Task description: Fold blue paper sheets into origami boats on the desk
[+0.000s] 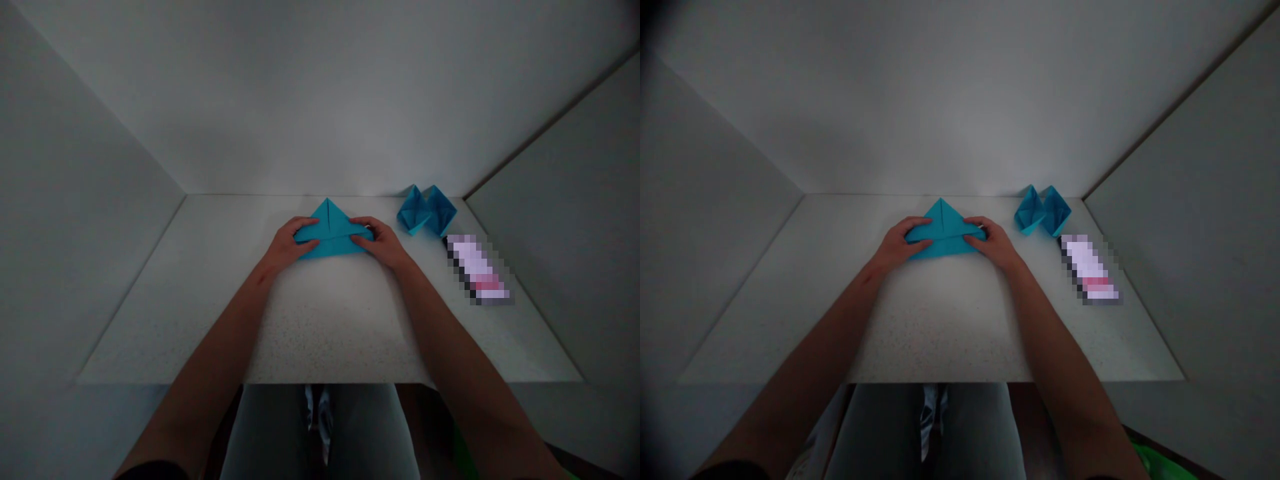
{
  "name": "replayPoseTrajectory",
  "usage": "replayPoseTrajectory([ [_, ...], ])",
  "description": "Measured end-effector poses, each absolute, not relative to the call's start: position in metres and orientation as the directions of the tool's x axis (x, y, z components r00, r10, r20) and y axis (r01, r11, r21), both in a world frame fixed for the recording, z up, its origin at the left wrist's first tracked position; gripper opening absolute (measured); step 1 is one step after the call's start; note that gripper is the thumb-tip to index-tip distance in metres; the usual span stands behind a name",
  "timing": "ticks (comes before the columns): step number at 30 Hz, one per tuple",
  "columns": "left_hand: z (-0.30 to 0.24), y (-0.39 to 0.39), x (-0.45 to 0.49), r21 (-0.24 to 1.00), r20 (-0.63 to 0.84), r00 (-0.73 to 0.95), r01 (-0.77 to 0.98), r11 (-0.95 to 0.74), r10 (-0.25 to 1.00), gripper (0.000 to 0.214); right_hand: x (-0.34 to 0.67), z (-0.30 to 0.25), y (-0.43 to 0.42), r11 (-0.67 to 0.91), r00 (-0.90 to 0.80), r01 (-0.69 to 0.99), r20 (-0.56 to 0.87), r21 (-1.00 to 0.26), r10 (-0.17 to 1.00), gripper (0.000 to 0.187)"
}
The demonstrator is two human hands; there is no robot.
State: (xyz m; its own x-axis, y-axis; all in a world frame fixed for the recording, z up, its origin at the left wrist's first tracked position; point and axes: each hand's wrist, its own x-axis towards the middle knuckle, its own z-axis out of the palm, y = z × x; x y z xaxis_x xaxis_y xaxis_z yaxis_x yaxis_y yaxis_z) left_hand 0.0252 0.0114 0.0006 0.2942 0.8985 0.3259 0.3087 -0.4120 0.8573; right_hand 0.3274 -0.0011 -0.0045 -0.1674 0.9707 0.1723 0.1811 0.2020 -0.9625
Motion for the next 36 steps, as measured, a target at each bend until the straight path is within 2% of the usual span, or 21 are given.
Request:
replayPoseTrajectory([
  [3, 0.0, 0.012, 0.024, 0.846, 0.324, 0.306, 0.329, -0.419, 0.895, 0.052, 0.328, -0.006, 0.0, 0.189, -0.172, 0.153, 0.162, -0.97, 0.972, 0.053],
  [7, -0.003, 0.014, 0.023, 0.849, 0.332, 0.267, 0.333, -0.41, 0.905, 0.045, 0.33, -0.01, 0.002, 0.163, -0.166, 0.157, 0.137, -0.974, 0.977, 0.05],
  [14, -0.005, 0.014, 0.022, 0.845, 0.292, 0.265, 0.378, -0.377, 0.919, 0.045, 0.331, -0.007, 0.005, 0.224, -0.094, 0.193, 0.209, -0.955, 0.973, 0.044],
  [21, -0.011, 0.018, 0.015, 0.778, 0.358, 0.401, 0.371, -0.507, 0.843, 0.08, 0.336, -0.01, 0.008, 0.188, -0.023, 0.186, 0.187, -0.964, 0.982, 0.042],
  [29, -0.016, 0.022, 0.013, 0.733, 0.412, 0.451, 0.352, -0.582, 0.792, 0.082, 0.337, -0.01, 0.006, 0.185, -0.028, 0.203, 0.183, -0.962, 0.983, 0.068],
  [32, -0.013, 0.021, 0.015, 0.744, 0.438, 0.422, 0.324, -0.584, 0.793, 0.071, 0.338, -0.01, 0.005, 0.194, -0.051, 0.232, 0.187, -0.953, 0.981, 0.078],
  [36, -0.006, 0.018, 0.019, 0.807, 0.4, 0.359, 0.299, -0.51, 0.843, 0.054, 0.337, -0.008, 0.002, 0.204, -0.087, 0.265, 0.187, -0.943, 0.979, 0.085],
])
